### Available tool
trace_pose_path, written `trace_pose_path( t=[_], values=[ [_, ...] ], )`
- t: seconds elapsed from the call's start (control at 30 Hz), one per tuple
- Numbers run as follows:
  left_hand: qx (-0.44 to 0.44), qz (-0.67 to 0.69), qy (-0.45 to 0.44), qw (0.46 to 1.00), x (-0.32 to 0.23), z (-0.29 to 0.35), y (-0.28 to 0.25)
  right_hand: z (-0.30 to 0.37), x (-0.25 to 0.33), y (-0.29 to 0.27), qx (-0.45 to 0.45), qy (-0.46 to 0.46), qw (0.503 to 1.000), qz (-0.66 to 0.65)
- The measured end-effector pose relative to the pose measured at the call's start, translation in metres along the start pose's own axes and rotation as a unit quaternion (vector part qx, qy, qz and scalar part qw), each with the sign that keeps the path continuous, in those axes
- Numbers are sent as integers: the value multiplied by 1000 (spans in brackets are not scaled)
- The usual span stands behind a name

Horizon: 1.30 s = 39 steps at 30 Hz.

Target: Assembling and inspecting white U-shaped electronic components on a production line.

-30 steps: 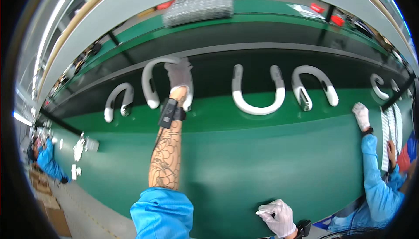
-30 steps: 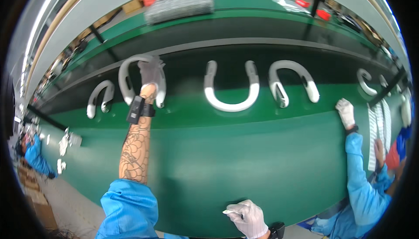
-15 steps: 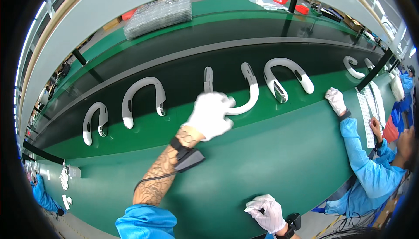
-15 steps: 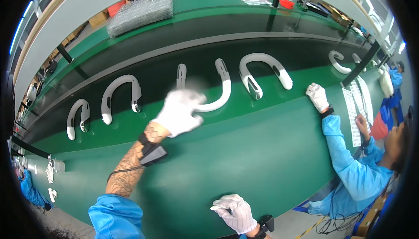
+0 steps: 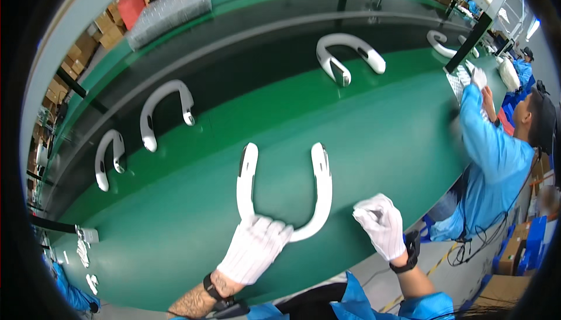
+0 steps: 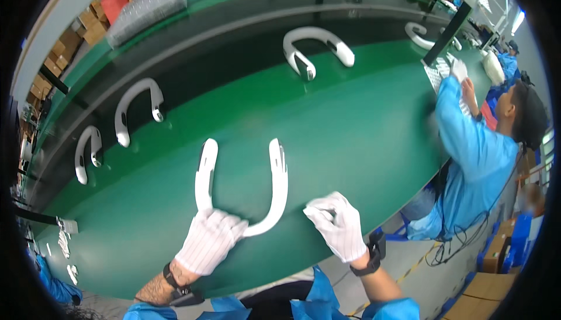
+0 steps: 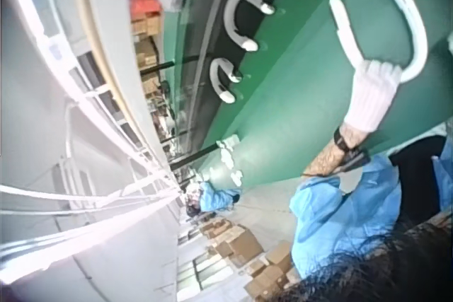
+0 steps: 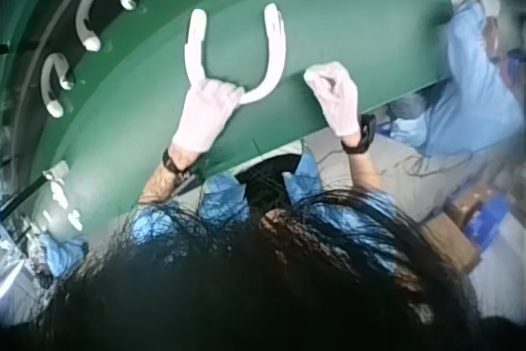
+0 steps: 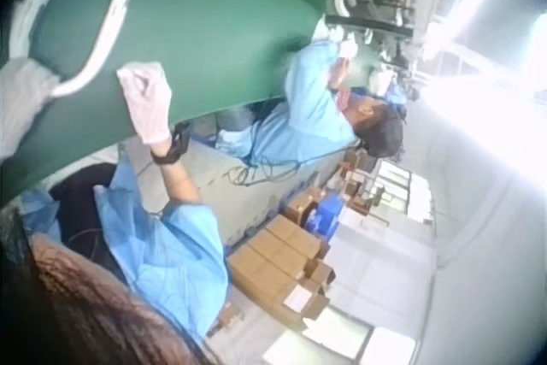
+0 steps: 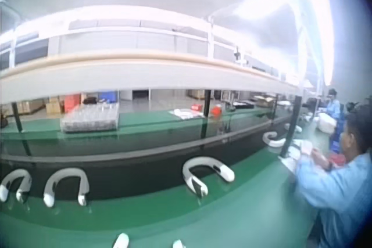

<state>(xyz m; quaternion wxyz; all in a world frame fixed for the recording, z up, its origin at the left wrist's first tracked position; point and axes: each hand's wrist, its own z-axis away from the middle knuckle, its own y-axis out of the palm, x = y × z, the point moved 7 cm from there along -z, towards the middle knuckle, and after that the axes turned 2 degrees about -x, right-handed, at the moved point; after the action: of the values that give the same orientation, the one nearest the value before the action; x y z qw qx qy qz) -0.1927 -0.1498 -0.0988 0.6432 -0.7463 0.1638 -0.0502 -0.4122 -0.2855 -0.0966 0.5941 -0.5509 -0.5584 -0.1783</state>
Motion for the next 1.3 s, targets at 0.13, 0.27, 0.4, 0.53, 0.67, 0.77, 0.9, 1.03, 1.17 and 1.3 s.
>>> trace_pose_path(
  t=[0.13,0.27,0.4,0.53,0.67,0.77,0.9,1.03,1.17,1.3],
  values=[
    [19,49,-54,997,-41,68,3,14,32,48,108,-89,989,40],
    [-38,99,-130,986,-62,98,5,36,62,87,267,-240,908,215],
    [-107,153,-174,967,-55,122,21,-19,61,89,183,-264,925,201],
    [-146,170,-186,957,-51,136,19,-16,70,105,162,-242,927,237],
    [-192,178,-241,934,-41,152,21,50,92,127,321,-301,853,281],
    [-180,146,-252,940,-35,160,14,28,104,132,347,-276,824,354],
    [-124,138,-216,959,-22,175,12,-22,96,130,173,-293,855,391],
    [-82,191,-212,955,27,175,-29,-19,93,135,140,-277,900,307],
    [1,84,-107,991,61,156,-27,-28,99,140,134,-283,891,329],
    [19,89,29,995,66,162,-25,-17,108,157,85,-275,899,329]
  ],
)
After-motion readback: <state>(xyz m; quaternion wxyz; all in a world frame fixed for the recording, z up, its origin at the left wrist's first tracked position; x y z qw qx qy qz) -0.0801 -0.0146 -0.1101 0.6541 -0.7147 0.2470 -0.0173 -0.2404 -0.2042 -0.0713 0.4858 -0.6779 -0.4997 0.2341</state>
